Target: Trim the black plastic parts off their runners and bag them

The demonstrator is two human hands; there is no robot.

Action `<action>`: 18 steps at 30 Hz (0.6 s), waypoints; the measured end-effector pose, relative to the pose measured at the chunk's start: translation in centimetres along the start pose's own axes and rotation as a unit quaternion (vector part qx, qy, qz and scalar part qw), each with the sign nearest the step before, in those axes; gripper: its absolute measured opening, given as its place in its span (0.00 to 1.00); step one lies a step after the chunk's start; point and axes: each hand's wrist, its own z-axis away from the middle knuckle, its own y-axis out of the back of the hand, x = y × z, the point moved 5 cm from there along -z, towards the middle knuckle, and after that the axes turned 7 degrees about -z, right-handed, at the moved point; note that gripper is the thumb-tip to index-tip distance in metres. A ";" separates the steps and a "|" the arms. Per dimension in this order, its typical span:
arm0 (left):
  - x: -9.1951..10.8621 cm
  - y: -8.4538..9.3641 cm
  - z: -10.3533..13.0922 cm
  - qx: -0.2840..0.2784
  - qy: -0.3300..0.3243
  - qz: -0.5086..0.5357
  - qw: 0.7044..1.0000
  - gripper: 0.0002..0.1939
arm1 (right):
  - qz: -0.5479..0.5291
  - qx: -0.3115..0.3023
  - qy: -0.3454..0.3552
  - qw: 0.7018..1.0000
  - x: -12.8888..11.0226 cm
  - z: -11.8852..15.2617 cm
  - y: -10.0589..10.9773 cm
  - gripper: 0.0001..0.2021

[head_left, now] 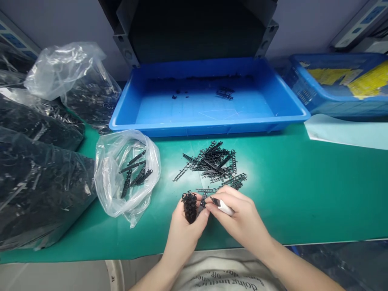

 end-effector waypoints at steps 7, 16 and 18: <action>1.4 -0.4 0.4 -0.002 -0.088 -0.105 0.991 0.08 | -0.029 0.064 -0.025 0.997 0.2 0.7 -0.4 0.06; 0.2 0.3 0.3 -0.024 -0.034 -0.087 0.995 0.11 | -0.013 -0.011 -0.110 0.994 0.5 -0.2 -0.3 0.10; -0.4 0.3 0.2 -0.047 0.001 -0.058 0.997 0.13 | -0.013 -0.009 -0.125 0.992 0.8 -0.4 0.4 0.10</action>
